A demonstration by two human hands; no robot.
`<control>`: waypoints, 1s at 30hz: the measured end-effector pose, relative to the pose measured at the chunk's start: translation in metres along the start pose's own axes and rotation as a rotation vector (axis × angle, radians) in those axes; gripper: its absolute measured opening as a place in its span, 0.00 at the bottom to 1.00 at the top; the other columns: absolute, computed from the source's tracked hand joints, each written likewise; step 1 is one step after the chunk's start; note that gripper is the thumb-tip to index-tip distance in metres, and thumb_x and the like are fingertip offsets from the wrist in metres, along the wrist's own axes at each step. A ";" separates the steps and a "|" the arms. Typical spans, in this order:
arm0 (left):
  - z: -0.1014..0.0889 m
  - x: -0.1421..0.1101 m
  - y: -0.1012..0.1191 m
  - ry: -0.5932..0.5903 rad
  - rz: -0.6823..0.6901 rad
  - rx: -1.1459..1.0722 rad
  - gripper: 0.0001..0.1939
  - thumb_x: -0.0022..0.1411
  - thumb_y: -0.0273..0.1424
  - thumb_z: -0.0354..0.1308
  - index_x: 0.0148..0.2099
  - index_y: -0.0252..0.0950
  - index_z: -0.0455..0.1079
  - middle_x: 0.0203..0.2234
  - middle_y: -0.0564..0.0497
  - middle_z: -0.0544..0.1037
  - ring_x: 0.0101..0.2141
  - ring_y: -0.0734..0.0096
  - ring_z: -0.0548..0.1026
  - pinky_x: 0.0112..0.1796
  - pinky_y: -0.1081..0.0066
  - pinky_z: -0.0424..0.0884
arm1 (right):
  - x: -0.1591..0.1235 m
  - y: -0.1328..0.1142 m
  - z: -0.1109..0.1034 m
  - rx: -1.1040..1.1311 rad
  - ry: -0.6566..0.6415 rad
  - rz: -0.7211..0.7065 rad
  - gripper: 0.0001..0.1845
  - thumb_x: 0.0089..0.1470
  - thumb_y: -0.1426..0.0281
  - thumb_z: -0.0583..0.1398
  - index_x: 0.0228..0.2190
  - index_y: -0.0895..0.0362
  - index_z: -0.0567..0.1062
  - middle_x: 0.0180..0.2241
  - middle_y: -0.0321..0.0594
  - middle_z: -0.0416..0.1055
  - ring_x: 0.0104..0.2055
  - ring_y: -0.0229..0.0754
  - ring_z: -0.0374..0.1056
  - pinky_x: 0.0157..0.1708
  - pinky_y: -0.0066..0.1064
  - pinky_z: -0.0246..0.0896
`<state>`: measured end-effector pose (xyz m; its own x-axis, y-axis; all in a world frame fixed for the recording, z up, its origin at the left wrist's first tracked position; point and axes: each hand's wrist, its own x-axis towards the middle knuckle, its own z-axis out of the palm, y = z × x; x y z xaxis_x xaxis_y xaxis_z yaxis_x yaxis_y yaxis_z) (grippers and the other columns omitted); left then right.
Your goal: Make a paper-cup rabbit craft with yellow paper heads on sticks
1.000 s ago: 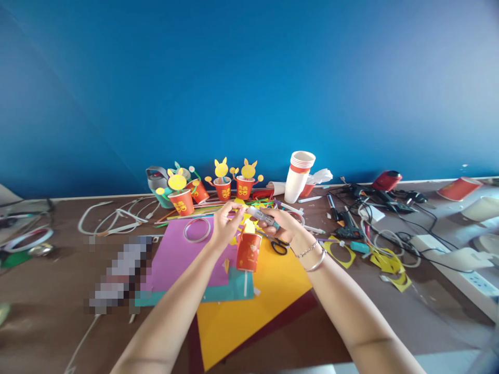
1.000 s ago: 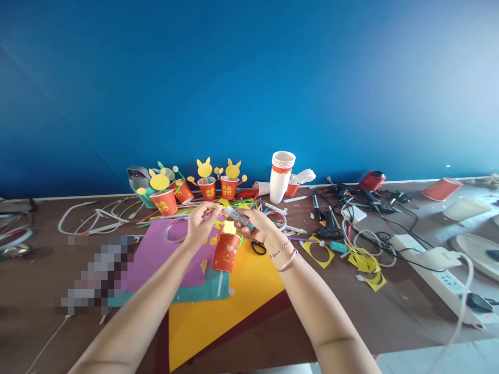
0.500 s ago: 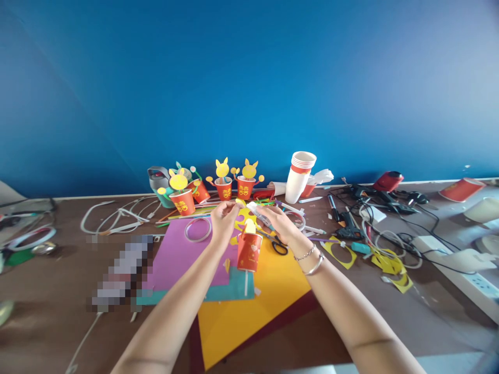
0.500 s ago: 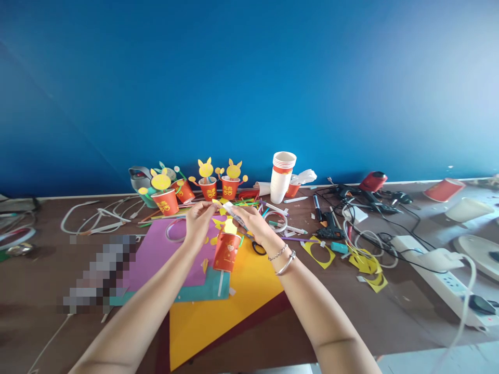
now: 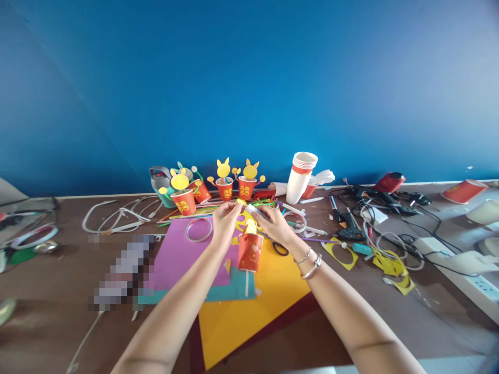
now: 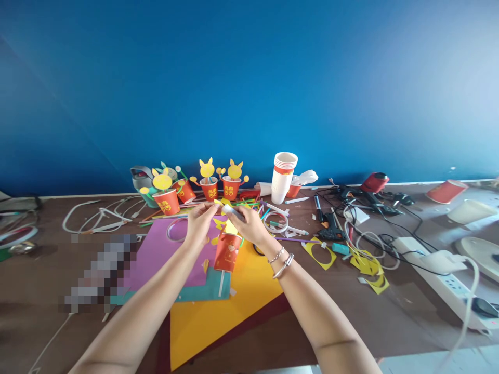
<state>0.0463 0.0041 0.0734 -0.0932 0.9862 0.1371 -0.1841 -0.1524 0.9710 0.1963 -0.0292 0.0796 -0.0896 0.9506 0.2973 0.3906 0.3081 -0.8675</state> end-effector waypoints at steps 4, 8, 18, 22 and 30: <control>-0.001 -0.001 0.003 -0.013 0.012 0.008 0.11 0.47 0.38 0.65 0.29 0.34 0.75 0.25 0.51 0.79 0.28 0.71 0.75 0.34 0.72 0.70 | -0.002 -0.007 -0.002 -0.072 -0.007 -0.060 0.21 0.56 0.55 0.56 0.33 0.61 0.74 0.27 0.38 0.69 0.28 0.37 0.62 0.26 0.26 0.53; -0.002 0.000 0.005 -0.043 0.052 0.076 0.12 0.48 0.39 0.64 0.30 0.34 0.74 0.26 0.50 0.79 0.29 0.70 0.76 0.33 0.72 0.70 | -0.003 -0.011 -0.004 -0.127 -0.004 -0.037 0.17 0.56 0.58 0.57 0.35 0.60 0.75 0.28 0.40 0.73 0.28 0.39 0.66 0.27 0.27 0.55; -0.005 -0.003 0.013 -0.101 0.305 0.368 0.10 0.54 0.37 0.60 0.27 0.36 0.70 0.23 0.52 0.77 0.26 0.70 0.75 0.28 0.75 0.68 | -0.004 -0.011 -0.006 -0.265 0.010 -0.020 0.13 0.55 0.63 0.59 0.39 0.56 0.77 0.36 0.44 0.78 0.37 0.45 0.73 0.34 0.29 0.60; -0.007 -0.005 0.013 -0.120 0.382 0.501 0.08 0.58 0.36 0.57 0.29 0.37 0.70 0.24 0.52 0.78 0.27 0.70 0.75 0.30 0.75 0.69 | -0.004 -0.012 -0.007 -0.342 0.015 -0.004 0.13 0.54 0.61 0.60 0.36 0.56 0.77 0.33 0.43 0.78 0.33 0.44 0.73 0.31 0.28 0.59; -0.007 -0.006 0.011 -0.112 0.488 0.618 0.08 0.59 0.35 0.57 0.30 0.37 0.71 0.28 0.50 0.79 0.31 0.68 0.76 0.36 0.72 0.70 | -0.005 -0.016 -0.006 -0.466 0.031 0.016 0.13 0.56 0.61 0.58 0.36 0.56 0.77 0.32 0.43 0.78 0.32 0.44 0.73 0.28 0.27 0.55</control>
<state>0.0378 -0.0039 0.0819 0.0814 0.8231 0.5621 0.4311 -0.5375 0.7247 0.1961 -0.0388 0.0947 -0.0554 0.9512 0.3035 0.7625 0.2365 -0.6022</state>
